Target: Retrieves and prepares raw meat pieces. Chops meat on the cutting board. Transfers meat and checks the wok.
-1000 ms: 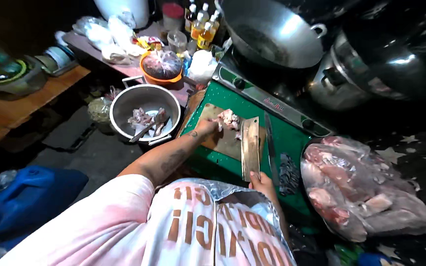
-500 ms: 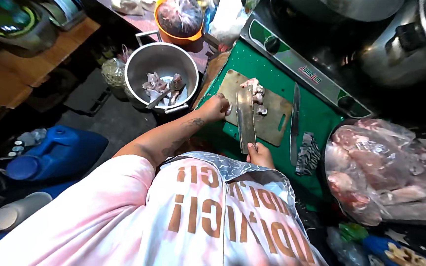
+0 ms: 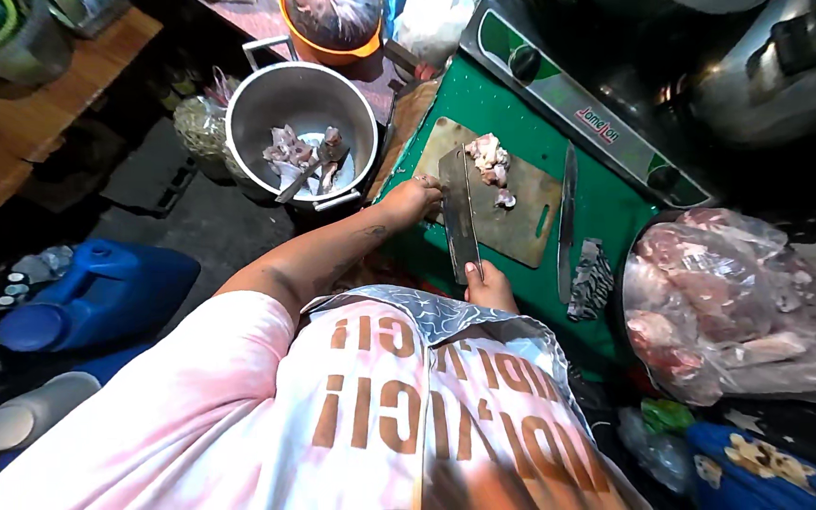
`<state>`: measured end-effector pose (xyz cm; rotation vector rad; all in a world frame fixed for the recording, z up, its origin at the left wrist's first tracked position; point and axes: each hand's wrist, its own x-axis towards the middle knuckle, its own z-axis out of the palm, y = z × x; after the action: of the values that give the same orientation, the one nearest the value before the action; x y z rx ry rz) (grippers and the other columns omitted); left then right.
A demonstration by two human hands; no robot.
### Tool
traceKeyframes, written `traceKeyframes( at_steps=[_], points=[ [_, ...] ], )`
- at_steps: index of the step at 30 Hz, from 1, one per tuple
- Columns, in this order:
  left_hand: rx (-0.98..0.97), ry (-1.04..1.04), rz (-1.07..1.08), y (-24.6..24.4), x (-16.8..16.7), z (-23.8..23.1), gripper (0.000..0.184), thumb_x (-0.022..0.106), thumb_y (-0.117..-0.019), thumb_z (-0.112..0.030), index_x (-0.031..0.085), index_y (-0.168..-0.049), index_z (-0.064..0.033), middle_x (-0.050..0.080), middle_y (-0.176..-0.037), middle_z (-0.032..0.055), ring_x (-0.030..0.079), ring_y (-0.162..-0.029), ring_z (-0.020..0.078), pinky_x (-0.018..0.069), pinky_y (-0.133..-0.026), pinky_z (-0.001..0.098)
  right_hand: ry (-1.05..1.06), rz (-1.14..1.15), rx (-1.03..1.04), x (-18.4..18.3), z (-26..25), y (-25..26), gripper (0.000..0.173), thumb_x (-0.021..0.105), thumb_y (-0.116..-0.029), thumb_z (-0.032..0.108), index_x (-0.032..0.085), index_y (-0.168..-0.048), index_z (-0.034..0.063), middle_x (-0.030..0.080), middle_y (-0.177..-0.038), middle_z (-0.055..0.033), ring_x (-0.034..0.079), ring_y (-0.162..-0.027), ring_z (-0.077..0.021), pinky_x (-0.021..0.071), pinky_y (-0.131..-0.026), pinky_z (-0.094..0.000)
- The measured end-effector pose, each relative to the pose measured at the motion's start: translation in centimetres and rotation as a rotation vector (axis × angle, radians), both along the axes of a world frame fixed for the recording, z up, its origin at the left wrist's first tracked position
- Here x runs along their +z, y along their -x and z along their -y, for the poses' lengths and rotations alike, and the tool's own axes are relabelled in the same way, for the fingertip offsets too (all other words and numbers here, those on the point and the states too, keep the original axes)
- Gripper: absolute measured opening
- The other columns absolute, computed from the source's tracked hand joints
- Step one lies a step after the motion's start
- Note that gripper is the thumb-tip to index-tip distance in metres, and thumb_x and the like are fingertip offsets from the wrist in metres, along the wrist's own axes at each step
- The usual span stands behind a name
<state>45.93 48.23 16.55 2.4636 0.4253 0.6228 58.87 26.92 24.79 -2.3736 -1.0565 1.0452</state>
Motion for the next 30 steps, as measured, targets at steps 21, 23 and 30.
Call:
traceKeyframes(
  at_steps=[21, 23, 30],
  points=[
    [-0.094, 0.073, -0.200, -1.1, 0.9, -2.7, 0.016, 0.070, -0.0954, -0.015, 0.075, -0.103, -0.0017, 0.070, -0.115, 0.0184, 0.064, -0.116, 0.0365, 0.0493, -0.105, 0.0489, 0.024, -0.146, -0.100, -1.0, -10.5, -2.3, 0.039, 0.042, -0.1126, 0.036, 0.054, -0.127, 0.0019, 0.055, -0.069, -0.0089, 0.057, -0.048, -0.0174, 0.0552, -0.049, -0.0347],
    [-0.157, 0.065, -0.251, -1.2, 1.9, -3.5, 0.021, 0.074, -0.0905, -0.011, 0.074, -0.110, -0.0044, 0.067, -0.119, 0.0183, 0.063, -0.118, 0.0369, 0.0490, -0.105, 0.0504, -0.019, -0.167, -0.123, 0.0, -9.3, -3.6, 0.038, 0.044, -0.1121, 0.036, 0.056, -0.124, 0.0024, 0.055, -0.066, -0.0067, 0.058, -0.048, -0.0160, 0.0558, -0.048, -0.0337],
    [-0.422, -0.137, -0.322, -4.4, 2.1, -5.8, 0.024, 0.074, -0.0889, -0.006, 0.073, -0.113, -0.0067, 0.069, -0.119, 0.0172, 0.064, -0.117, 0.0378, 0.0511, -0.101, 0.0551, -0.081, -0.150, -0.260, 1.7, -5.6, -6.1, 0.037, 0.044, -0.1114, 0.037, 0.056, -0.120, 0.0032, 0.054, -0.063, -0.0068, 0.059, -0.048, -0.0162, 0.0570, -0.051, -0.0327]
  ],
)
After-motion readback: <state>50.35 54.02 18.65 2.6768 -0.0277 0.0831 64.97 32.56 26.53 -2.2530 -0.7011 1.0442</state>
